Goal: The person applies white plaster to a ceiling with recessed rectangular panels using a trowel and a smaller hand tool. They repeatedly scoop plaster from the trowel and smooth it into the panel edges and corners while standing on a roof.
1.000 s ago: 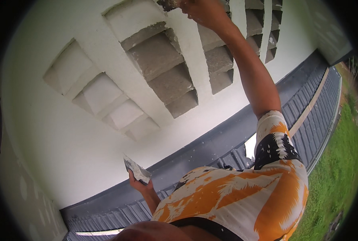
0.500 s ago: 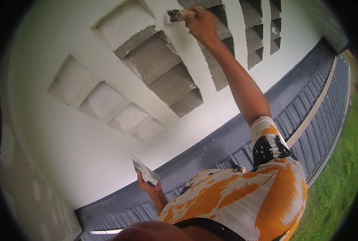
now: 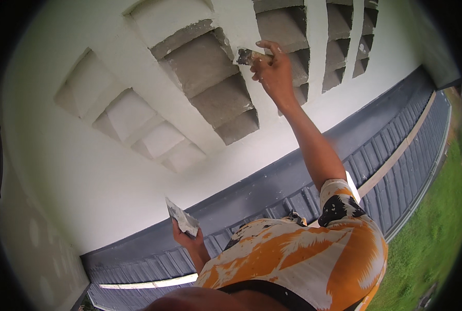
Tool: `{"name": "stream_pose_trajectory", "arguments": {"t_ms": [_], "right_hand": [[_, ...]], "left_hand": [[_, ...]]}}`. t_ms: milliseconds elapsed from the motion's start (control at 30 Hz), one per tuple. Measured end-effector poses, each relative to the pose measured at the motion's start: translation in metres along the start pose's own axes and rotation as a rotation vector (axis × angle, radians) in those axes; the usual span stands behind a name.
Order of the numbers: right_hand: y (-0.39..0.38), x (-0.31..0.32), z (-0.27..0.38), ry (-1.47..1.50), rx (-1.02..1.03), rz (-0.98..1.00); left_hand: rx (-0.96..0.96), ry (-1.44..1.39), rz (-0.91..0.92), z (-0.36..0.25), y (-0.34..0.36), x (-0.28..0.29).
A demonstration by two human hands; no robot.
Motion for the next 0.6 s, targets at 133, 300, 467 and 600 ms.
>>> {"name": "stream_pose_trajectory", "arguments": {"t_ms": [133, 300, 467, 600], "right_hand": [[-0.052, -0.020, -0.029, 0.064, -0.167, 0.012], [-0.097, -0.031, -0.065, -0.357, -0.022, -0.011], [-0.096, -0.031, -0.063, -0.143, -0.179, -0.084], [-0.093, -0.033, -0.062, -0.082, -0.273, 0.075]], "left_hand": [[0.001, 0.014, -0.056, 0.007, 0.005, 0.027], [0.080, -0.005, -0.025, 0.011, 0.010, 0.029], [0.091, -0.005, -0.042, 0.002, 0.020, 0.043], [0.080, -0.012, -0.045, -0.007, 0.032, 0.053]]}}
Point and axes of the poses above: each hand's wrist, its own y-axis towards the middle knuckle, its own x-axis out of the back of the hand, z = x × y, the point moved 5 cm from there along y, towards the middle knuckle, and after that the axes turned 6 degrees about -y, right-handed, at the moved point
